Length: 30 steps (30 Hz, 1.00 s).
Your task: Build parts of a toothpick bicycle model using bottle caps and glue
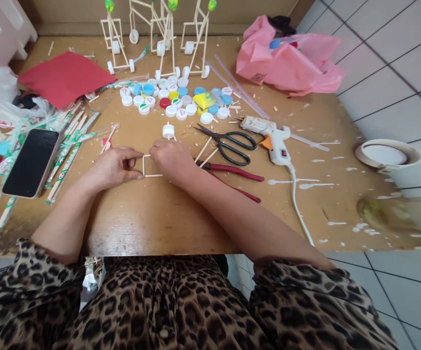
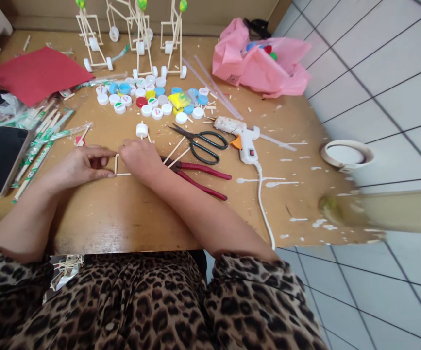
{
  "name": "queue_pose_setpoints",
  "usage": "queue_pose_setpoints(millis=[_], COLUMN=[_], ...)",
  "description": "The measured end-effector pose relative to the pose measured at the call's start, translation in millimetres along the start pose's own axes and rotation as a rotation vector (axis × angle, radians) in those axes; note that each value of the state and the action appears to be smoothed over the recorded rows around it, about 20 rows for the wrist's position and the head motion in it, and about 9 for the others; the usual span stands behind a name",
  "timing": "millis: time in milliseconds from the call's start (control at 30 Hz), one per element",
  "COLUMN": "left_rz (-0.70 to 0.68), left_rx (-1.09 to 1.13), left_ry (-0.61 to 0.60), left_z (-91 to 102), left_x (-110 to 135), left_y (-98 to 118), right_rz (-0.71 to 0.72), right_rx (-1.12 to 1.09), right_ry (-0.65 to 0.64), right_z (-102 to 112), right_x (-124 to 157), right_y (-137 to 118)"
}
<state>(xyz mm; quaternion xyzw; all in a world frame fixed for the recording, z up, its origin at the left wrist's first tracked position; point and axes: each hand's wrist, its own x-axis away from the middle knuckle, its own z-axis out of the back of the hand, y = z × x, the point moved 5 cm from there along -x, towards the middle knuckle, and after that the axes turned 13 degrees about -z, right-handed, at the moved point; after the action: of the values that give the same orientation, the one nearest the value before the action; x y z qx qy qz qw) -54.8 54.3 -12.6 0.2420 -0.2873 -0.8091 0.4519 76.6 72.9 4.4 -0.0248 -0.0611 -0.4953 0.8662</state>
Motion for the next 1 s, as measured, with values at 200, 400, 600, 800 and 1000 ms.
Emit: queue_pose_setpoints(millis=[200,400,600,800,1000], left_rz=[-0.007,-0.009,0.018,0.060,0.066], left_rx=[-0.028,-0.051,-0.013,-0.002,-0.013], left_ry=[-0.003,-0.012,-0.009,-0.007,-0.012], left_z=[-0.1,-0.4,-0.4,-0.1,1.1], left_x=[1,2,3,2,3], left_y=[-3,-5,-7,-7,-4], right_rz=[-0.045,-0.101,-0.061,-0.147,-0.174], right_rx=[-0.036,-0.189,-0.309,-0.239,-0.143], right_ry=[-0.054,-0.008,-0.041,-0.011,0.040], right_z=[0,14,11,6,5], right_x=[-1,9,31,29,16], right_y=[5,28,31,39,37])
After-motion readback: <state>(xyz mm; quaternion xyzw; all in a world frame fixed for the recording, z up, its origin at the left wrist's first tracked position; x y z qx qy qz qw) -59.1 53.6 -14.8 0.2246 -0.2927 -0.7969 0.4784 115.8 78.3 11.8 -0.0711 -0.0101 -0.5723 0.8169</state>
